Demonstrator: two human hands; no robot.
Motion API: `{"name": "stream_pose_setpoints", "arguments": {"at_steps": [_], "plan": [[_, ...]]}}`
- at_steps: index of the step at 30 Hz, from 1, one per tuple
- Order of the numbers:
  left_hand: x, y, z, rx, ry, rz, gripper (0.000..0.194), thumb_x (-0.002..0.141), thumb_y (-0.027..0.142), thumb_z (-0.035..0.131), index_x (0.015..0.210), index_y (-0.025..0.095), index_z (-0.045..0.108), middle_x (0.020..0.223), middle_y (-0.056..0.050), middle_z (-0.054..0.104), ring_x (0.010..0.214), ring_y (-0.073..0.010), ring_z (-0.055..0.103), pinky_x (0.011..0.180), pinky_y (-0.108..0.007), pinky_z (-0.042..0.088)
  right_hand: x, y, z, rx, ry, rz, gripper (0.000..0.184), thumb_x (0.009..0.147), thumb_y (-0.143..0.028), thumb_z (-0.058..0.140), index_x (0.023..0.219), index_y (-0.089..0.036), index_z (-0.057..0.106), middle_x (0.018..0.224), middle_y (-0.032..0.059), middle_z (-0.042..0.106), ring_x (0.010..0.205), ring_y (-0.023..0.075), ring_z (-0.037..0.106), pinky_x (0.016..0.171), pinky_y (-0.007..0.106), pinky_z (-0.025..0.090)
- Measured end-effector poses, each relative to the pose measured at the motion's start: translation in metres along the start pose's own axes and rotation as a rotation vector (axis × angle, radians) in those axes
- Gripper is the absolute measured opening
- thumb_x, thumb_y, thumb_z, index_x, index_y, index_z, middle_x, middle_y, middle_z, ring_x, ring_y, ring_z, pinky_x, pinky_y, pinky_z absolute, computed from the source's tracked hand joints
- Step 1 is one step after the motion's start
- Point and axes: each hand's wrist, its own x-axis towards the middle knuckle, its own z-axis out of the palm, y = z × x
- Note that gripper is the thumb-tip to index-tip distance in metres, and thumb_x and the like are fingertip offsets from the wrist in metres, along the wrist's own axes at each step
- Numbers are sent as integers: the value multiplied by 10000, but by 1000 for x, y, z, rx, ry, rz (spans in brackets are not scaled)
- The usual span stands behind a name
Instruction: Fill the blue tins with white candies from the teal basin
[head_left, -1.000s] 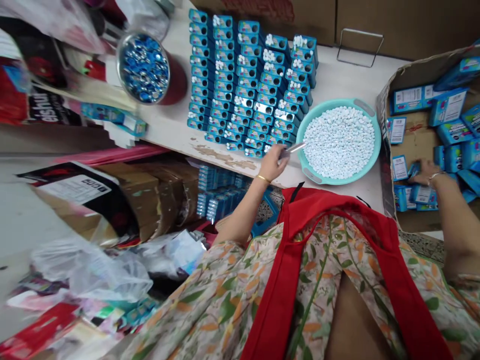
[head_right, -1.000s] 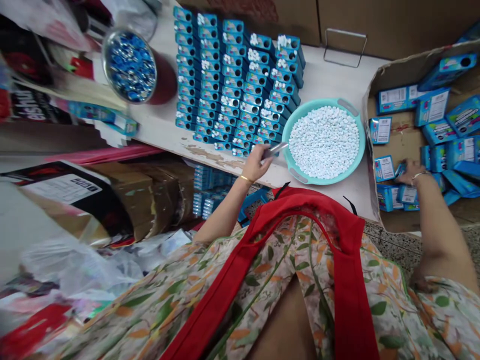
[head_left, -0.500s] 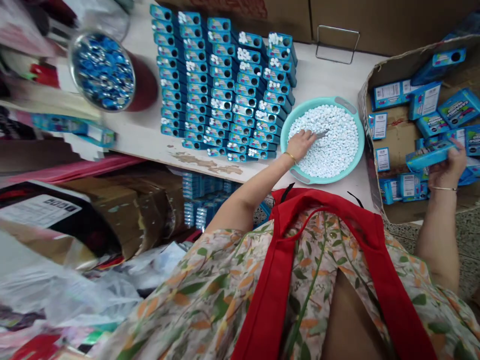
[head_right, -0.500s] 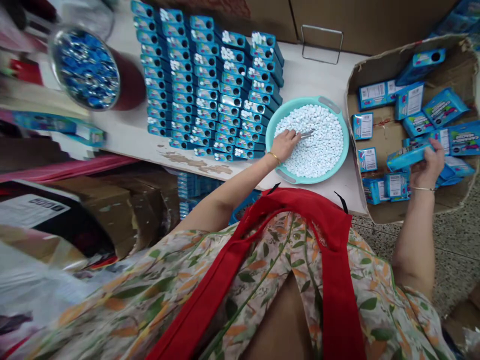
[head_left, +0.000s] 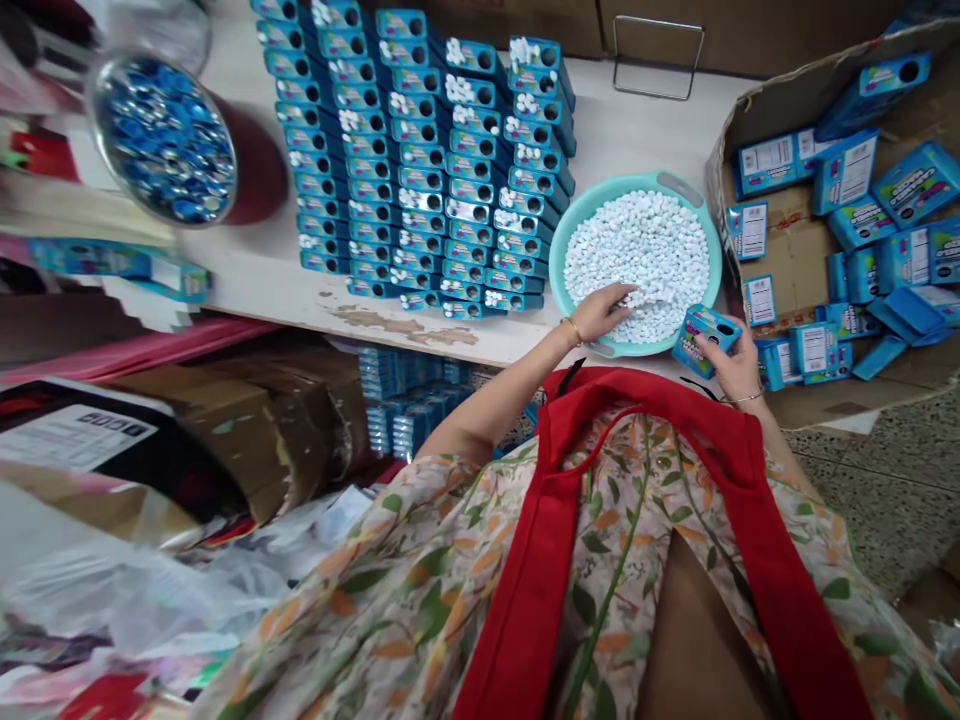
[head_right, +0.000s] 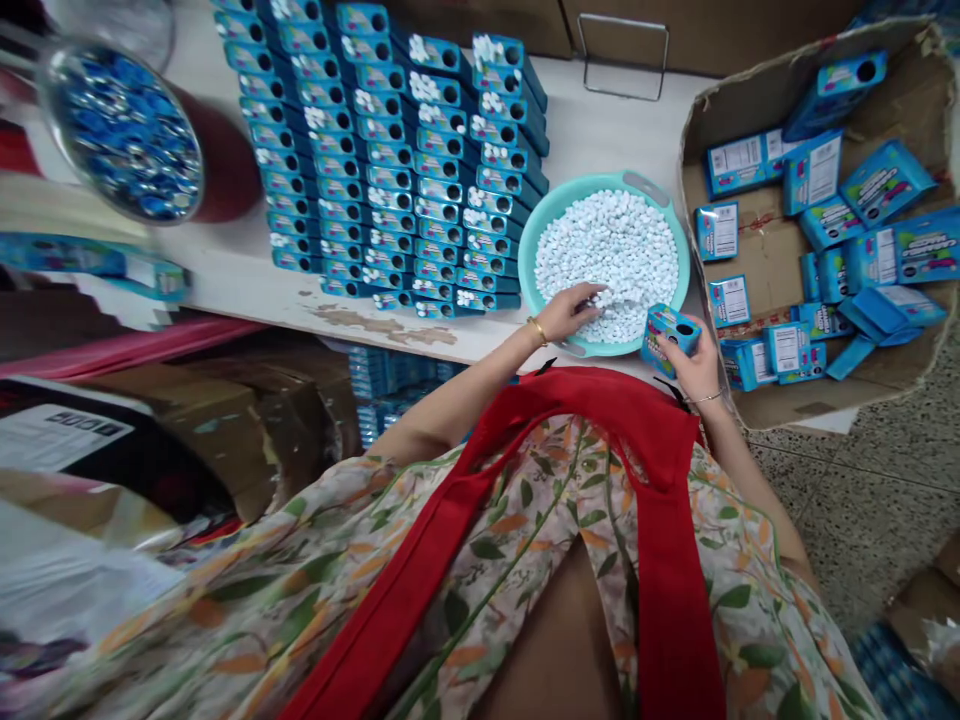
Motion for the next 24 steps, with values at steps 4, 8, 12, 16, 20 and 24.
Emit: {"name": "stream_pose_setpoints", "arguments": {"at_steps": [4, 8, 12, 16, 20, 24], "plan": [[-23, 13, -52, 89, 50, 182, 526, 1088, 422, 525, 1518, 142, 641, 1232, -175, 757, 1085, -277, 710, 1031, -430, 564, 22, 2, -4, -346, 7, -390, 517, 865, -566, 796, 1262, -285, 623, 1201, 67, 734, 1129, 300, 736, 1069, 555, 635], [-43, 48, -97, 198, 35, 285, 472, 1111, 434, 510, 1452, 153, 675, 1210, -157, 750, 1138, -269, 706, 1021, -397, 558, 41, -1, 13, -464, -113, -528, 435, 934, -463, 701, 1314, -281, 594, 1268, 105, 736, 1200, 343, 733, 1081, 570, 629], [-47, 87, -114, 381, -63, 255, 398, 1091, 326, 512, 1401, 165, 701, 1220, -139, 748, 1148, -275, 713, 982, -385, 562, 52, 4, 36, -511, -198, -624, 421, 960, -403, 637, 1362, -284, 592, 1327, 133, 743, 1255, 356, 719, 1123, 581, 619], [-42, 128, -113, 594, -133, 124, 361, 1085, 239, 503, 1373, 160, 706, 1238, -146, 757, 1102, -278, 730, 882, -369, 550, 59, 15, 48, -533, -203, -717, 461, 936, -348, 592, 1384, -245, 605, 1335, 159, 754, 1258, 361, 720, 1111, 602, 628], [-44, 176, -105, 718, -140, 20, 370, 1076, 99, 459, 1327, 123, 730, 1156, -169, 774, 1041, -263, 736, 845, -356, 525, 63, 21, 50, -518, -213, -759, 473, 899, -325, 592, 1356, -212, 634, 1301, 182, 773, 1231, 364, 738, 1081, 612, 641], [-40, 200, -97, 713, -127, 61, 388, 1101, 72, 422, 1198, 118, 795, 1158, -188, 779, 1096, -271, 730, 850, -358, 516, 68, 20, 42, -517, -199, -691, 491, 862, -439, 621, 1305, -229, 654, 1246, 196, 785, 1176, 388, 762, 1046, 659, 642]]}}
